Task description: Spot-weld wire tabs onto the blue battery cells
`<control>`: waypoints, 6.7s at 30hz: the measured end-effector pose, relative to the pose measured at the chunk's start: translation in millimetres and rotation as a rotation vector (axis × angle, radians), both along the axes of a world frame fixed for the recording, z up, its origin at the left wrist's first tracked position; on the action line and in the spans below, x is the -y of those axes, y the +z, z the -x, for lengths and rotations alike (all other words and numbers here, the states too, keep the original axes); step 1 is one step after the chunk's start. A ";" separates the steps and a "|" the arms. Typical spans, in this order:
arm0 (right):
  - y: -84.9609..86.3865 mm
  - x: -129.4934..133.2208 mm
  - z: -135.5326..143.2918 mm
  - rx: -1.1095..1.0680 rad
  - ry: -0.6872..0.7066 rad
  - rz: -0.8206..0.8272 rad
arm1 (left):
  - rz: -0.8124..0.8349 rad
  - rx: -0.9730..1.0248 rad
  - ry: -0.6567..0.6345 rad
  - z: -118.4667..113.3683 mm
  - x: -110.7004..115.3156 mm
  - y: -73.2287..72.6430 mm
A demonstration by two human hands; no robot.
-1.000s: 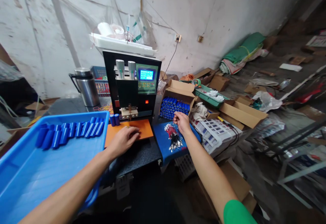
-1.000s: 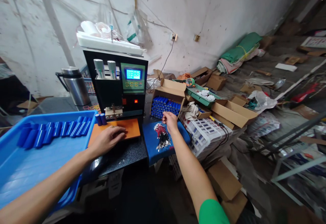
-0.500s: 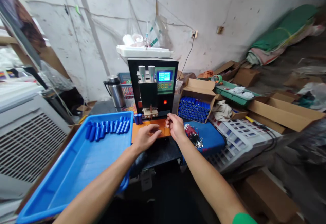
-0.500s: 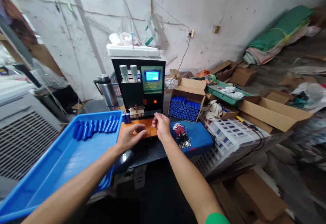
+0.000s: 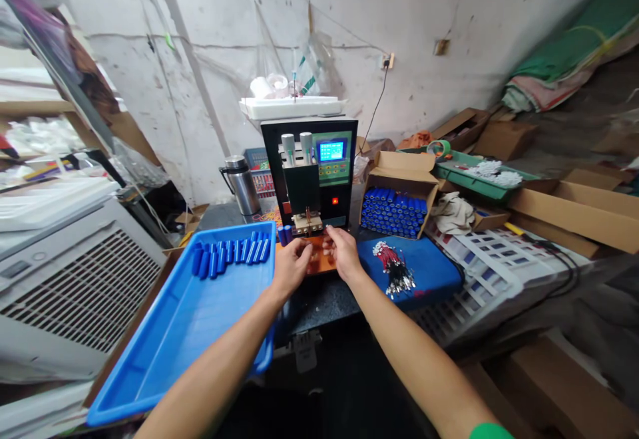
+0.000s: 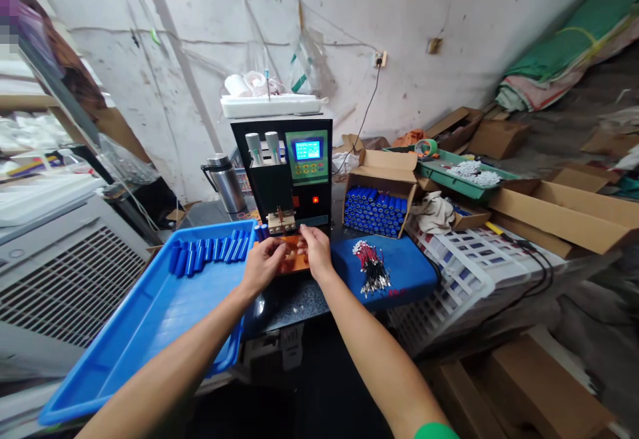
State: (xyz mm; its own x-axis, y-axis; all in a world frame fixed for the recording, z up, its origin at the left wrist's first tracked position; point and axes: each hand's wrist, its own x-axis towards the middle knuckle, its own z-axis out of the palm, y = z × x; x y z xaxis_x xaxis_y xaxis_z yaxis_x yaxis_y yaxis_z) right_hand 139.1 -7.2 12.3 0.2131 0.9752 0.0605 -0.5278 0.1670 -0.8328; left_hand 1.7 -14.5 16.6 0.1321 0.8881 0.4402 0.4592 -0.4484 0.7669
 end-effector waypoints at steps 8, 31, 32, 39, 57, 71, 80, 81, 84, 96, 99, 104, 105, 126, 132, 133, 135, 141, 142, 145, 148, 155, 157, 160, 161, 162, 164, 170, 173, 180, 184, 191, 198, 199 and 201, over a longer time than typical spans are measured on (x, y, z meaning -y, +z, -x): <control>-15.0 2.3 -2.6 0.436 0.112 -0.145 | 0.162 0.125 -0.107 -3.6 1.5 1.7; -17.5 6.1 -5.6 0.280 0.021 -0.035 | 0.028 -0.049 0.294 37.3 -37.5 -7.7; -17.7 5.7 -5.5 0.282 0.017 -0.036 | 0.029 -0.087 0.336 37.3 -34.5 -5.5; -18.5 3.2 -4.5 0.231 0.001 -0.029 | 0.037 -0.249 0.220 21.4 -9.0 6.3; -14.8 -8.7 -1.6 0.393 -0.069 -0.117 | 0.103 -0.027 -0.085 -3.6 -9.3 -7.9; -14.6 -23.4 -1.0 0.598 -0.038 -0.130 | 0.082 -0.013 -0.061 -2.4 -10.9 -10.0; -12.3 -22.8 0.0 0.636 -0.040 -0.139 | 0.095 0.002 -0.071 -2.0 -11.6 -10.3; -11.8 -22.6 -0.1 0.633 -0.038 -0.139 | 0.094 0.003 -0.070 -2.2 -11.5 -10.1; -10.0 -21.8 -0.7 0.623 -0.029 -0.134 | 0.099 -0.002 -0.059 -2.9 -11.7 -9.7; -10.1 -21.9 -0.8 0.575 -0.002 -0.135 | 0.105 0.001 -0.068 -4.5 -10.7 -7.2; -12.1 -22.7 -0.8 0.584 -0.013 -0.142 | 0.115 0.009 -0.071 -5.8 -9.1 -5.0; -13.6 -24.3 -0.7 0.580 -0.007 -0.144 | 0.105 0.023 -0.073 -6.2 -9.3 -4.3; -14.0 -24.4 -0.7 0.573 -0.005 -0.145 | 0.101 0.021 -0.070 -6.2 -9.3 -4.3; -18.0 -6.1 -20.0 0.608 0.081 -0.164 | 0.086 -0.107 -0.026 -3.2 -11.3 -6.7; -15.4 -6.5 -23.0 0.490 0.136 -0.090 | 0.020 -0.151 -0.008 6.5 -5.5 9.6; -15.4 -6.7 -23.2 0.476 0.136 -0.083 | 0.001 -0.176 0.015 10.2 -5.6 12.0; -15.5 -7.1 -23.4 0.449 0.137 -0.073 | -0.011 -0.228 0.025 17.8 -6.2 15.6; -15.9 -8.0 -23.2 0.348 0.147 -0.035 | 0.063 -0.424 -0.156 27.3 -4.2 17.1; -16.0 -8.4 -23.2 0.335 0.147 -0.032 | 0.073 -0.437 -0.176 26.6 -3.6 16.4; -16.2 -9.2 -23.8 0.328 0.145 -0.031 | 0.052 -0.440 -0.192 23.7 -2.8 14.4; -16.6 -7.5 -23.9 0.402 0.142 -0.076 | -0.002 -0.412 -0.190 21.7 -3.3 13.6; -22.5 2.7 -16.4 0.758 0.127 -0.267 | -0.094 -0.359 -0.133 15.1 -1.9 14.8; -23.6 3.6 -15.5 0.773 0.129 -0.271 | -0.092 -0.366 -0.135 13.3 -1.3 14.9; -23.9 3.1 -16.0 0.764 0.131 -0.278 | -0.081 -0.372 -0.156 12.4 -0.7 15.2; -23.8 2.8 -16.4 0.765 0.131 -0.278 | -0.080 -0.371 -0.161 12.6 -0.6 15.3; -23.6 2.6 -16.7 0.766 0.130 -0.277 | -0.080 -0.369 -0.165 12.9 -0.6 15.2; -23.3 2.2 -17.1 0.767 0.129 -0.273 | -0.082 -0.368 -0.168 13.7 -0.7 14.9; -20.1 3.2 -18.1 0.737 0.149 -0.271 | -0.075 -0.398 -0.199 16.3 -0.8 13.7; -16.6 4.6 -19.4 0.675 0.124 -0.250 | -0.098 -0.416 -0.186 18.4 1.3 16.5; -12.0 5.6 -21.0 0.424 0.103 -0.136 | -0.093 -0.416 -0.218 22.9 3.3 17.6; -9.9 4.9 -21.3 0.309 0.117 -0.099 | -0.022 -0.425 -0.284 19.5 1.1 10.8; -5.3 5.9 -22.3 0.216 0.109 -0.047 | 0.028 -0.286 -0.257 10.4 4.0 9.9; -6.6 4.2 -20.6 0.254 0.070 -0.023 | 0.040 -0.233 -0.111 8.3 -2.0 10.7; -7.2 3.5 -20.3 0.255 0.067 -0.025 | 0.035 -0.229 -0.101 8.1 -3.4 10.2; -8.5 2.1 -19.7 0.256 0.061 -0.028 | 0.030 -0.215 -0.094 7.0 -5.8 8.5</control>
State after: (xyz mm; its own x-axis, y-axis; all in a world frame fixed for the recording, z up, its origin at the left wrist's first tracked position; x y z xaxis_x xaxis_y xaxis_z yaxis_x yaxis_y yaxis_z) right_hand 158.9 -9.3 3.8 0.1284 0.9829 0.1322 -0.3103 0.1664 -0.9360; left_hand -5.3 -8.7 25.1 0.3026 0.8799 0.3663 0.5706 -0.4751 0.6699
